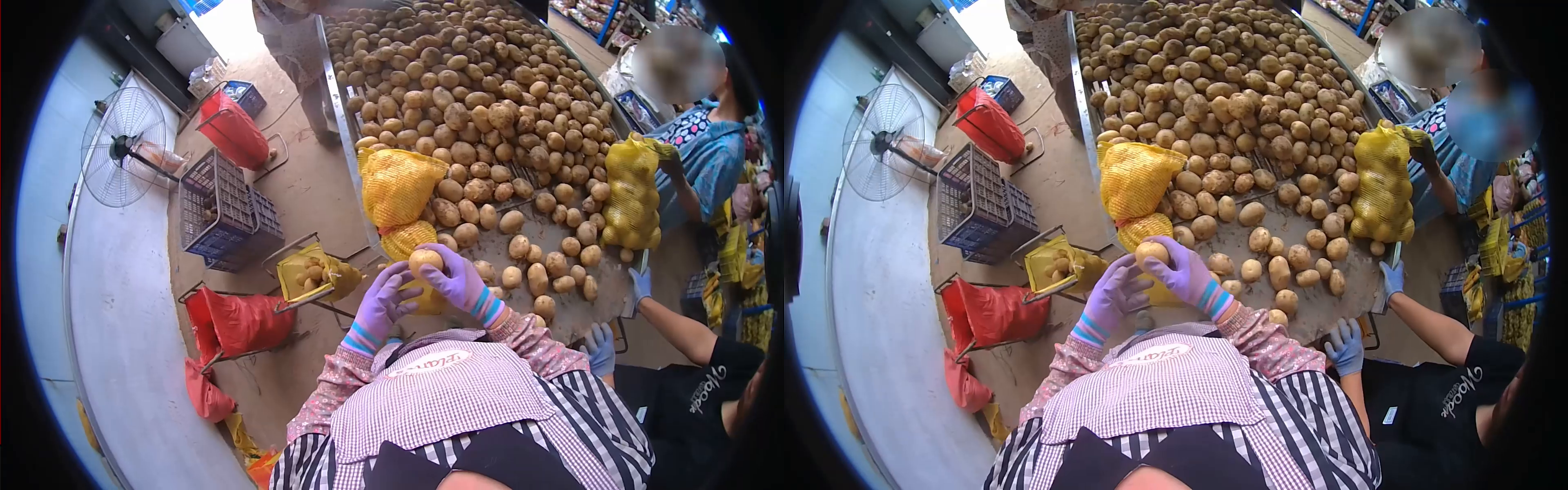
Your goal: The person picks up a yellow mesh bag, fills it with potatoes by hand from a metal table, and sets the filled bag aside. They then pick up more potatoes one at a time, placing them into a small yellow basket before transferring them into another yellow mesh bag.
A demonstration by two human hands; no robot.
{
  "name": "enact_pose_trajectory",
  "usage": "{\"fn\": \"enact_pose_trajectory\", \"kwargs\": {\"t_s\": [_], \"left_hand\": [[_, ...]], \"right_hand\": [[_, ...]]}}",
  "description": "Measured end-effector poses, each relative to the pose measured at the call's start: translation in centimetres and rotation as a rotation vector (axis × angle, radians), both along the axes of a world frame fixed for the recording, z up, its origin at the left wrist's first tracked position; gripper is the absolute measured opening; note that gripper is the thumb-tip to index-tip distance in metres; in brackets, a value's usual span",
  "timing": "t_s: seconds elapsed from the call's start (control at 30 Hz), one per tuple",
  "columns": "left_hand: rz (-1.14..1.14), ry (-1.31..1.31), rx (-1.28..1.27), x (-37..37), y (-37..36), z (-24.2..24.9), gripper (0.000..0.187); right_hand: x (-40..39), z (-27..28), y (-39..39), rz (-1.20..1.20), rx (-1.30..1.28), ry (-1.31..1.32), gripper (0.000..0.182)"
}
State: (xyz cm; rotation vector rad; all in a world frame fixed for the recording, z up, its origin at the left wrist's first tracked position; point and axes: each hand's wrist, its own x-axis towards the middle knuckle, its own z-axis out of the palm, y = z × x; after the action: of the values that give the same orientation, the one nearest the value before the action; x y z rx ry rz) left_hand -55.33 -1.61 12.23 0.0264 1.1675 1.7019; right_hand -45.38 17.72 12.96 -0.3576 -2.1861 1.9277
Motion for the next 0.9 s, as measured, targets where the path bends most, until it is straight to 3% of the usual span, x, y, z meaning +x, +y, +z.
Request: {"fn": "enact_pose_trajectory", "kwargs": {"t_s": [0.07, 0.13, 0.27, 0.37, 0.53, 0.73, 0.9], "left_hand": [[0.021, -0.018, 0.128, -0.6, -1.1, 0.1, 0.061], [0.071, -0.045, 0.190, -1.6, -2.9, 0.7, 0.066], [0.235, -0.200, 0.461, -4.6, -9.4, -2.3, 0.057], [0.509, -0.191, 0.378, -6.2, -15.8, -6.0, 0.045], [0.994, -0.338, 0.467, -10.4, -28.6, -12.4, 0.044], [1.324, -0.269, 0.421, -18.1, -42.4, -11.8, 0.035], [1.318, -0.178, 0.482, -21.7, -46.1, -11.2, 0.038]], "right_hand": [[-1.9, 0.5, -2.9, 0.056, 0.054, -0.007, 0.058], [-3.7, 1.6, -5.9, 0.116, 0.497, 0.036, 0.065], [-6.6, 3.2, -10.8, 0.279, 0.302, 0.003, 0.070], [-8.3, 2.1, -13.2, 0.324, 0.389, -0.002, 0.069], [-9.9, 1.4, -15.4, 0.348, 0.328, -0.076, 0.058], [-9.7, 0.6, -15.6, 0.265, 0.284, -0.104, 0.050], [-8.5, 0.2, -14.9, 0.130, 0.225, -0.193, 0.047]]}}
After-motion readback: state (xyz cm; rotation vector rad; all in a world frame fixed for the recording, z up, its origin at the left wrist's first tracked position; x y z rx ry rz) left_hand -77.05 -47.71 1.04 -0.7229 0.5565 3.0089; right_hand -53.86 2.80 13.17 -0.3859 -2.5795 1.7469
